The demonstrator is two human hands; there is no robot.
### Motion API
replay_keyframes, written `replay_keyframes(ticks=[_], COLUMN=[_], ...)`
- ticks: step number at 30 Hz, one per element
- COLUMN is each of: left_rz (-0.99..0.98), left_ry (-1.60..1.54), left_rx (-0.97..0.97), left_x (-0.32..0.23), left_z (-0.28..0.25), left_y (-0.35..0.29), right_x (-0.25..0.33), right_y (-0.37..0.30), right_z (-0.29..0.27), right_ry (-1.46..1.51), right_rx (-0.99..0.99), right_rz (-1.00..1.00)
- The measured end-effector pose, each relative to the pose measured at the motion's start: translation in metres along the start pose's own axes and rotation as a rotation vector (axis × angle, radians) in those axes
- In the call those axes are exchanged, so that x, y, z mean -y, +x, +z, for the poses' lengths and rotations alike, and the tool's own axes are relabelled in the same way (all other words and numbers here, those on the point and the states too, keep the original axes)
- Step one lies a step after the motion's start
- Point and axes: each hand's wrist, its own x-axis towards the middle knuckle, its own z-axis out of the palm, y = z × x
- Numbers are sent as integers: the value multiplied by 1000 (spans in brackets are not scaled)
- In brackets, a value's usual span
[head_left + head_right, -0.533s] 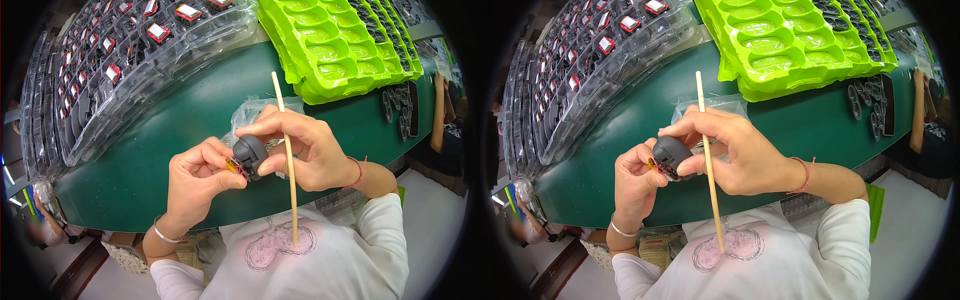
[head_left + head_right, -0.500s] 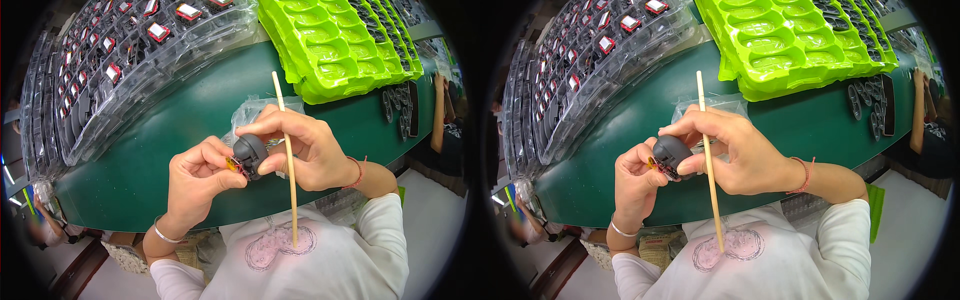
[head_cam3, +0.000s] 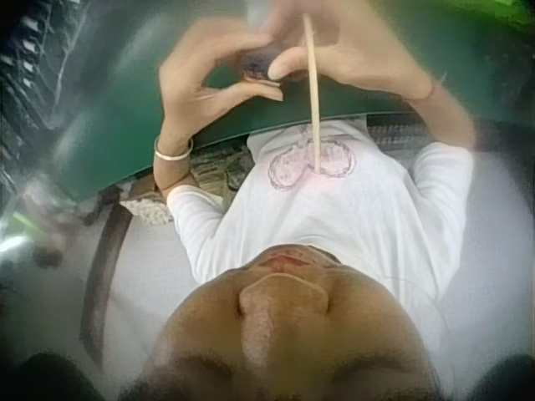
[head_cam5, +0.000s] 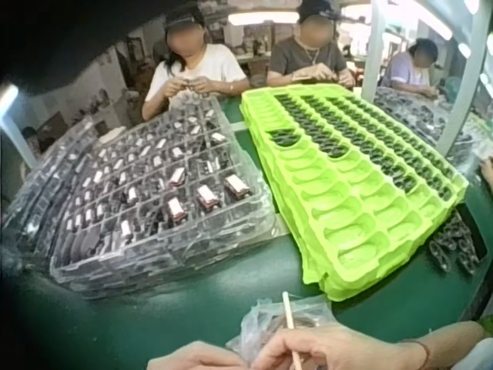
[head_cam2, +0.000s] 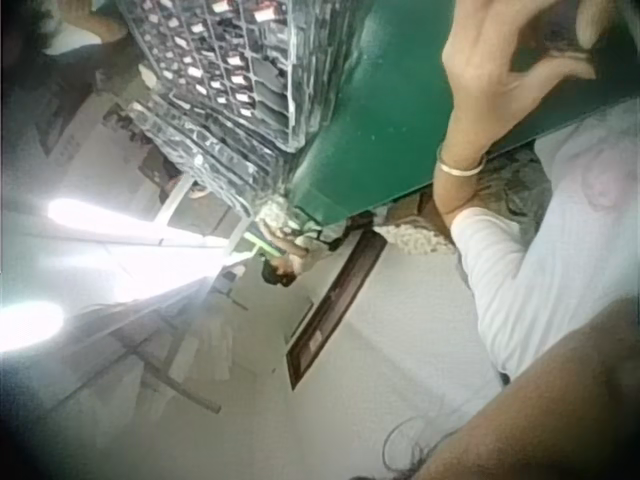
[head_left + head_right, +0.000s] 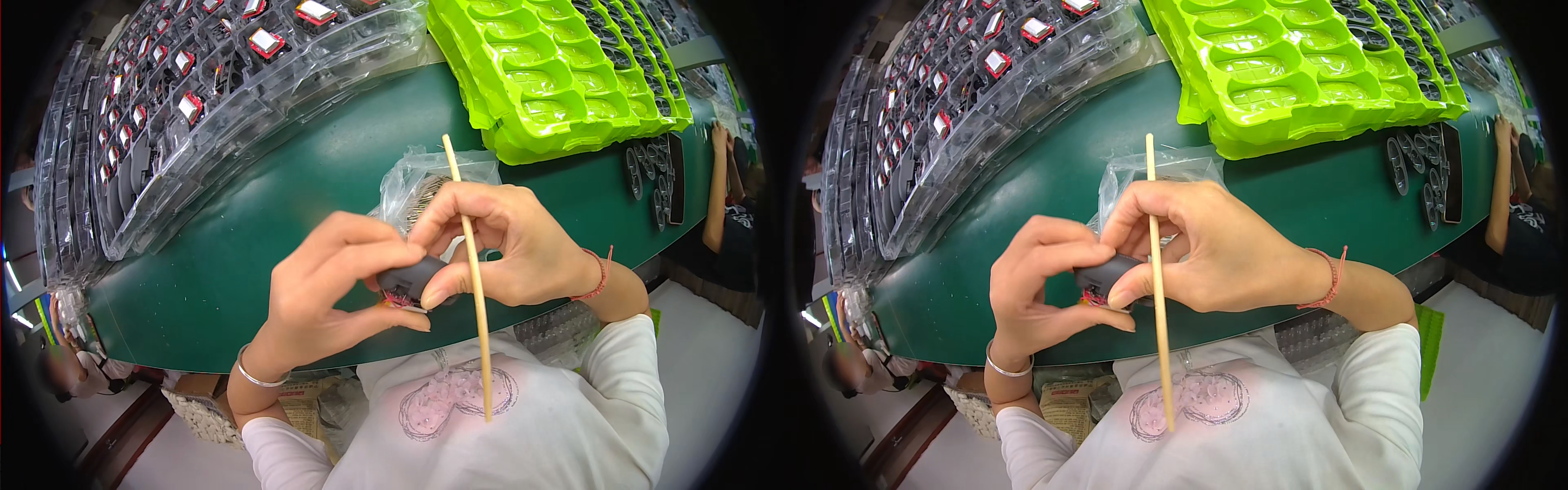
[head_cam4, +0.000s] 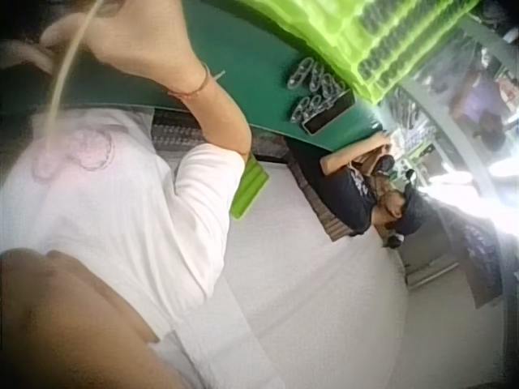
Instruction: The person uses a wooden stick to tuck wires into a charging case, then presses the lid onto the case by hand. Finally, they place the assembled unit into a green tray and pick up another case.
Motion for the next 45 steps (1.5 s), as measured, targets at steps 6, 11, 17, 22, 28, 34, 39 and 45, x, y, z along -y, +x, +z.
replay_keyframes(ticks=[6, 11, 17, 22, 28, 34, 39, 45], left_rz=[-17, -245, -269, -264, -287, -290, -228, -275], left_ry=[12, -264, -289, -322, -342, -301, -134, -165], left_rx=[-105, -400, -418, -418, -393, -409, -388, -329], left_x=[8, 17, 20, 23, 23, 20, 20, 17], left_z=[-1, -18, -16, -13, -10, 5, 12, 15], left_y=[-8, -11, -9, -9, -8, -5, -7, -11], right_x=[1, -17, -30, -30, -20, -20, -23, -10], right_y=[1, 5, 5, 7, 9, 5, 5, 4], right_z=[2, -19, -13, -15, -16, -4, 7, 3], right_ry=[-288, -1198, -1423, -1339, -1137, -933, -821, -771], right_rx=[-119, -142, -109, -146, -118, -116, -207, -252], right_rz=[-47, -491, -417, -492, -471, -433, -555, -605])
